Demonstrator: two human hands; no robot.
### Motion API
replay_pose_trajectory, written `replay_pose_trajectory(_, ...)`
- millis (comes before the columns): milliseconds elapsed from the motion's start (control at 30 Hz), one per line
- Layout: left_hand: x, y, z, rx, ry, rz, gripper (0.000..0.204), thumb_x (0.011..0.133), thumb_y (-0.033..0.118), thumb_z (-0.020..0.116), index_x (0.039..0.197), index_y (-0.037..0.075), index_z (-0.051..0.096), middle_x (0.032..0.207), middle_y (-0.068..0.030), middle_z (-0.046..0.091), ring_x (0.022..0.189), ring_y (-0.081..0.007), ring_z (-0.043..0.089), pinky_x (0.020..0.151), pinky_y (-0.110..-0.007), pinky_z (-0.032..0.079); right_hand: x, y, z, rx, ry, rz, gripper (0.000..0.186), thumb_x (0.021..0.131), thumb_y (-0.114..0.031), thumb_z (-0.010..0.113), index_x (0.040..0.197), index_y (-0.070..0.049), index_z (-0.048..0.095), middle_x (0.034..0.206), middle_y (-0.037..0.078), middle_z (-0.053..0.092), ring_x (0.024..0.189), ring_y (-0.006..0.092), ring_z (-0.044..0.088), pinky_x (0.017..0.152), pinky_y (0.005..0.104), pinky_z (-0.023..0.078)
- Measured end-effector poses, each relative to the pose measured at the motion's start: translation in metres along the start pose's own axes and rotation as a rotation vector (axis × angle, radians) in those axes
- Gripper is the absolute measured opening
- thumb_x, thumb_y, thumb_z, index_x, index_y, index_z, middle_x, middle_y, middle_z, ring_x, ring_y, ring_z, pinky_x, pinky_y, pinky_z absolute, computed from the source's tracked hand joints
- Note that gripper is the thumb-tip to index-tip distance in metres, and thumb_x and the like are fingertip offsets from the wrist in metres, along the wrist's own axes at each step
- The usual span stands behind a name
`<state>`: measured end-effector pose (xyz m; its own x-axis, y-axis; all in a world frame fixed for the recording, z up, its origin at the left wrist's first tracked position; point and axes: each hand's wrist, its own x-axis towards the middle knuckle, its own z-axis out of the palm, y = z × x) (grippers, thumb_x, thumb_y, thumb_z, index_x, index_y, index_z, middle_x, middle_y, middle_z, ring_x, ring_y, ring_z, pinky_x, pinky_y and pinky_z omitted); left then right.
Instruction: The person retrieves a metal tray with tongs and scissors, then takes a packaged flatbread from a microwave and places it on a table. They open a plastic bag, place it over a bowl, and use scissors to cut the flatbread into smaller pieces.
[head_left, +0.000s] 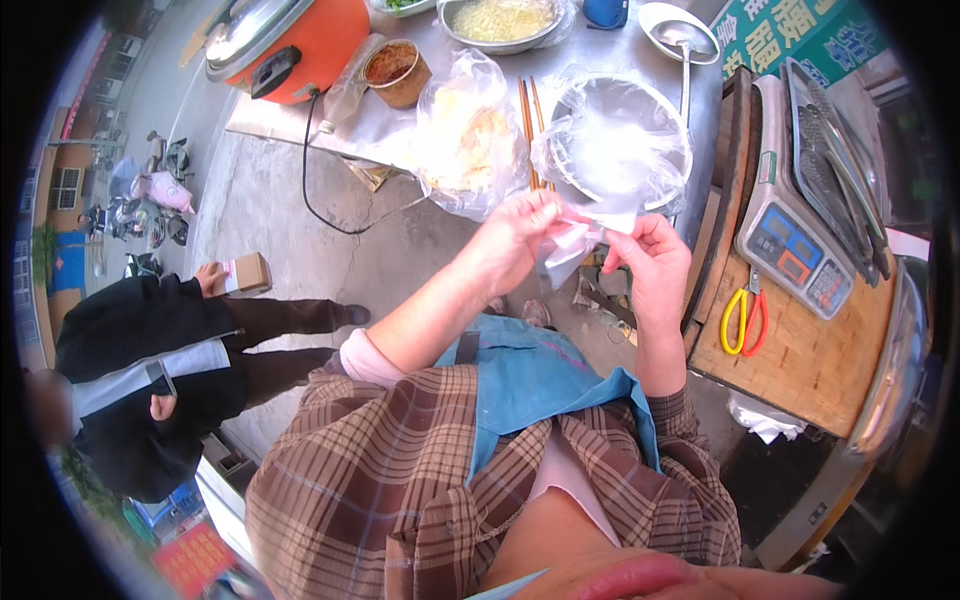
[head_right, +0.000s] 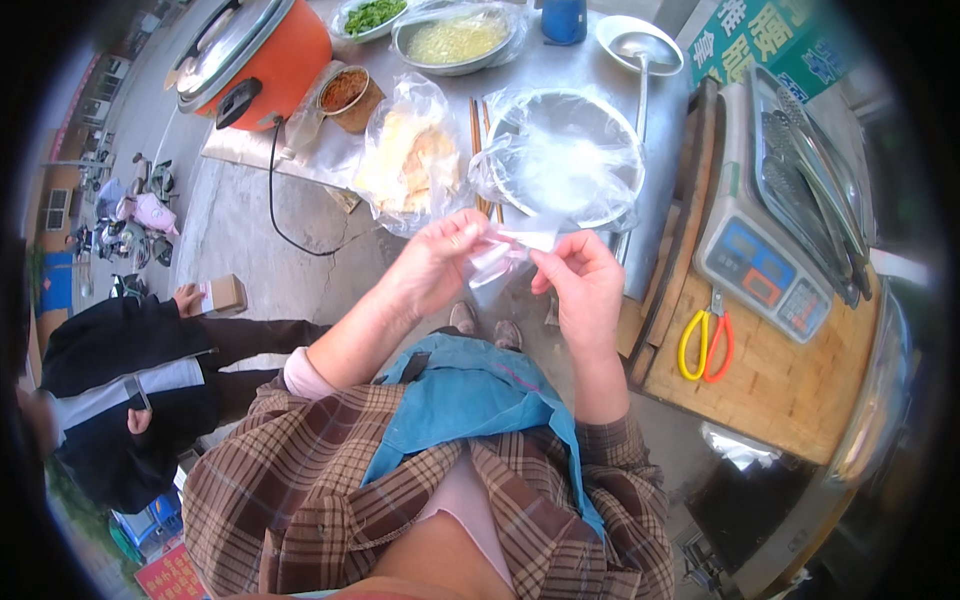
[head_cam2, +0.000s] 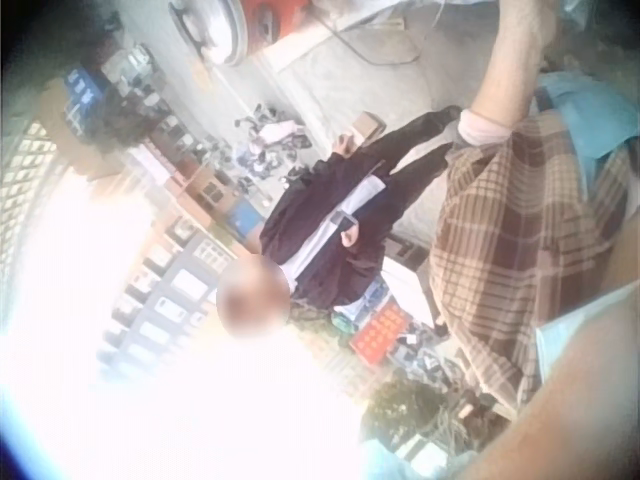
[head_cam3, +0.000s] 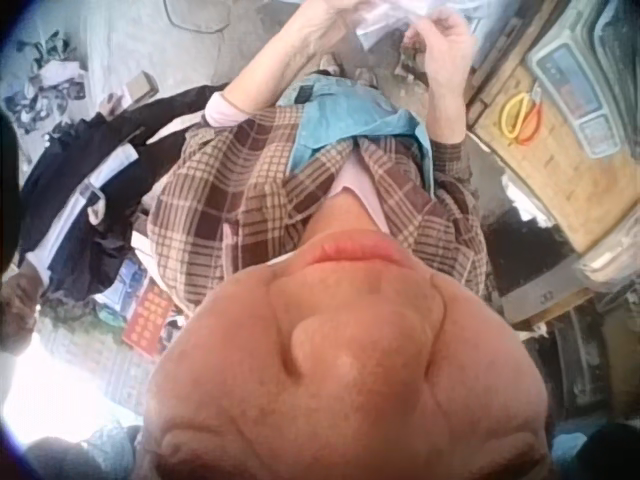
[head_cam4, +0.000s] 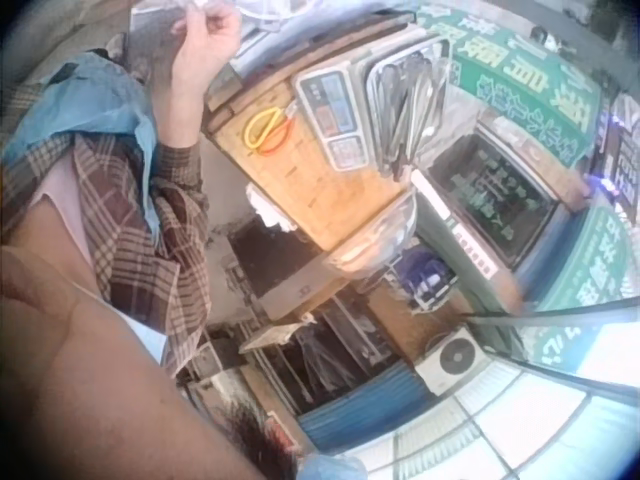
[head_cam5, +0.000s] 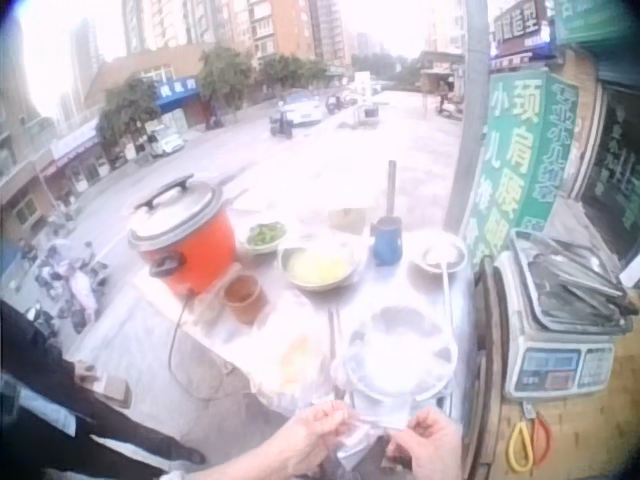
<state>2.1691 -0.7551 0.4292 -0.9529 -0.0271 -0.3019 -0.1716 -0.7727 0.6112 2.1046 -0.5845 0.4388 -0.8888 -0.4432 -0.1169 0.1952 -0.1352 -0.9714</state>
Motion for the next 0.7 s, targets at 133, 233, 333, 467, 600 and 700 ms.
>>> replay_pose_trajectory(133, -0.019, 0.021, -0.029, -0.238, -0.039, 0.115, 0.018, 0.089, 0.015, 0.055, 0.102, 0.002, 0.052, 0.079, -0.0018, 0.054, 0.07, -0.0135, 0.054, 0.072, -0.031, 0.05, -0.001, 0.004, -0.011, -0.748, 0.266, -0.194, 0.012, 0.069, 0.001, 0.063, 0.072, -0.003, 0.052, 0.061, 0.003, 0.055, 0.054, 0.0097, 0.053, 0.052, 0.0265, 0.044)
replay_pose_trajectory(233, -0.042, 0.035, -0.06, -0.281, 0.07, 0.237, 0.015, 0.089, 0.011, 0.054, 0.101, 0.002, 0.051, 0.071, 0.0025, 0.043, 0.059, -0.0078, 0.04, 0.057, -0.023, 0.038, 0.001, 0.006, -0.01, -0.995, 0.34, -0.133, 0.015, 0.064, 0.002, 0.06, 0.076, -0.004, 0.053, 0.066, 0.008, 0.054, 0.06, 0.0207, 0.055, 0.059, 0.0313, 0.046)
replay_pose_trajectory(333, -0.054, 0.037, -0.079, -0.028, 0.178, 0.377, 0.012, 0.092, 0.015, 0.05, 0.096, 0.004, 0.051, 0.07, 0.0038, 0.044, 0.058, -0.0049, 0.038, 0.052, -0.018, 0.033, 0.001, 0.008, 0.009, -1.046, 0.093, -0.104, 0.031, 0.064, 0.001, 0.06, 0.094, -0.005, 0.055, 0.091, 0.013, 0.058, 0.082, 0.025, 0.058, 0.074, 0.035, 0.047)
replay_pose_trajectory(467, -0.081, 0.023, -0.086, 0.198, 0.419, 0.346, 0.013, 0.092, 0.02, 0.053, 0.094, 0.008, 0.053, 0.066, 0.0043, 0.045, 0.052, -0.0034, 0.036, 0.046, -0.018, 0.029, -0.008, 0.02, 0.073, -0.74, -0.567, -0.464, 0.049, 0.064, -0.001, 0.066, 0.111, -0.004, 0.053, 0.115, 0.017, 0.053, 0.108, 0.0339, 0.052, 0.091, 0.0398, 0.042)
replay_pose_trajectory(600, -0.124, 0.016, -0.126, 0.164, 0.257, 0.259, 0.017, 0.088, 0.02, 0.059, 0.095, 0.006, 0.053, 0.067, 0.0041, 0.047, 0.053, -0.0045, 0.041, 0.047, -0.019, 0.033, -0.015, 0.06, 0.149, -0.997, -0.732, -0.267, 0.022, 0.073, -0.008, 0.065, 0.091, -0.005, 0.054, 0.08, 0.017, 0.062, 0.078, 0.0341, 0.062, 0.068, 0.0435, 0.048)
replay_pose_trajectory(700, -0.149, 0.006, -0.189, 0.834, 0.394, 0.315, 0.018, 0.083, 0.012, 0.063, 0.096, 0.003, 0.055, 0.066, 0.0028, 0.048, 0.059, -0.0076, 0.046, 0.055, -0.023, 0.041, -0.02, 0.109, 0.174, -0.875, -0.695, -0.098, 0.008, 0.079, -0.008, 0.059, 0.083, -0.005, 0.054, 0.067, 0.017, 0.06, 0.063, 0.0348, 0.06, 0.058, 0.0428, 0.048)
